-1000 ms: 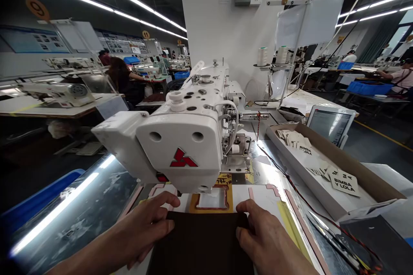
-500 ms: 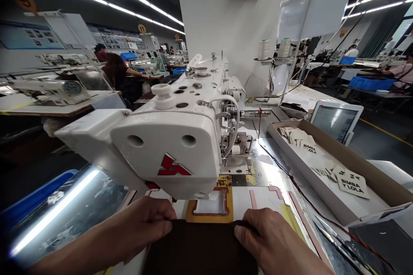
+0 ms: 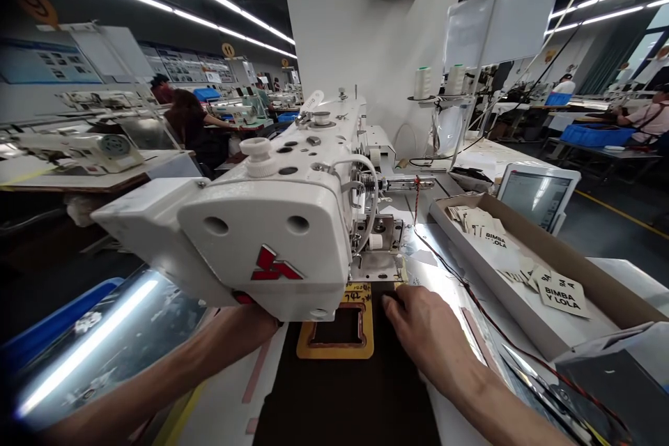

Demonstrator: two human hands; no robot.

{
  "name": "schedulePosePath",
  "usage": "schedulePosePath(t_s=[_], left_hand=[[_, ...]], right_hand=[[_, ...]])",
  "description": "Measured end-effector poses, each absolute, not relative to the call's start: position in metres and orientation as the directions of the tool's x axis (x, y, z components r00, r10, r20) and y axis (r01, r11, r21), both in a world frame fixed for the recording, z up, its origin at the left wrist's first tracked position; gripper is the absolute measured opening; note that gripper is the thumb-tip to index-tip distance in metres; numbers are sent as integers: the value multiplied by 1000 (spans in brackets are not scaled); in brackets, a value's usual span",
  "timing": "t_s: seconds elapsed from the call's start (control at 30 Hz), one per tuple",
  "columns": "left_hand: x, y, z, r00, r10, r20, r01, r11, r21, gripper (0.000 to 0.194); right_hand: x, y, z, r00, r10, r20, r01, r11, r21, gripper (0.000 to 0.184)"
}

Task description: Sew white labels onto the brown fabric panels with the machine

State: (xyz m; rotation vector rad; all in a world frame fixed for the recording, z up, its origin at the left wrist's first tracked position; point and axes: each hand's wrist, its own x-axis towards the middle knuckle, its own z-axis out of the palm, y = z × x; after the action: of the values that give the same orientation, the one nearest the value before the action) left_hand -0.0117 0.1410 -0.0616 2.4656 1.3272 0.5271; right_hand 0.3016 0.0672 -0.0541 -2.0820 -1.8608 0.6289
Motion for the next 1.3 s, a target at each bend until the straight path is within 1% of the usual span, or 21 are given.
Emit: schedulePosePath(t_s=[0.03,0.1,0.13,0.2,0.23,0.27,0.3,0.37,0.4,0.47,0.57,0.63,0.7,0.77,0.87,0.93,1.03,1.1,1.17,1.23,1.3], left_hand=[[-15,132,-61,489,848,207,751,-529,395,42],[-22,108,-57,473,841,262,761,-540,360,41],[-26,94,-54,511,810,286,735,-585,343,36],[-32,69,-50,673,665,324,623,-746,235,30],[-33,60,-49,745,585,320,567,-809,158,29],[-33,55,-48,800,517,303,520,-851,80,31],[-32,52,-49,836,475,273,492,-870,7,39],[-30,54,-51,862,458,217,487,-867,-103,57],[-29,58,-52,857,473,205,504,-853,-138,61],[-28,65,-53,832,513,213,549,-817,-177,58],[-30,68,-52,796,557,238,597,-786,-161,52],[-30,67,-52,804,560,202,587,-801,-116,55],[-30,68,-54,808,566,165,581,-812,-55,57],[-27,75,-56,787,599,149,605,-796,11,54],[-22,90,-59,756,643,122,634,-766,104,48],[-22,94,-60,743,654,143,640,-756,133,47],[-31,81,-61,738,630,242,627,-773,97,44],[-40,65,-63,767,571,293,583,-811,56,41],[-49,49,-67,810,496,313,519,-855,8,44],[-54,37,-70,823,463,330,500,-865,-32,53],[-55,30,-74,812,472,343,518,-854,-50,58]], right_hand=[[304,63,-57,104,990,-92,873,-135,-468,33],[312,48,-64,47,996,75,906,-11,-423,30],[317,38,-68,-72,973,217,923,148,-355,28],[329,18,-75,-405,805,433,861,496,-116,25],[334,11,-79,-537,694,479,796,606,15,24],[338,5,-82,-625,612,484,738,665,112,24],[340,2,-84,-674,564,477,703,687,182,26],[340,1,-86,-708,554,437,686,685,244,35],[337,4,-86,-709,580,402,694,676,249,38],[328,10,-83,-682,647,342,728,649,223,41],[317,23,-79,-592,761,265,800,595,77,46],[314,28,-77,-518,828,215,842,538,-42,48],[315,30,-77,-451,875,179,874,473,-109,47],[317,29,-77,-416,894,170,890,438,-127,45],[318,28,-77,-438,884,164,876,461,-144,44],[317,29,-75,-448,881,153,868,470,-163,44],[319,26,-72,-439,883,167,872,464,-157,43],[322,17,-71,-446,870,211,867,479,-140,42],[325,2,-73,-477,839,261,849,516,-109,39],[327,-13,-75,-543,783,301,816,577,-29,36],[327,-24,-77,-611,720,330,779,621,86,35]])
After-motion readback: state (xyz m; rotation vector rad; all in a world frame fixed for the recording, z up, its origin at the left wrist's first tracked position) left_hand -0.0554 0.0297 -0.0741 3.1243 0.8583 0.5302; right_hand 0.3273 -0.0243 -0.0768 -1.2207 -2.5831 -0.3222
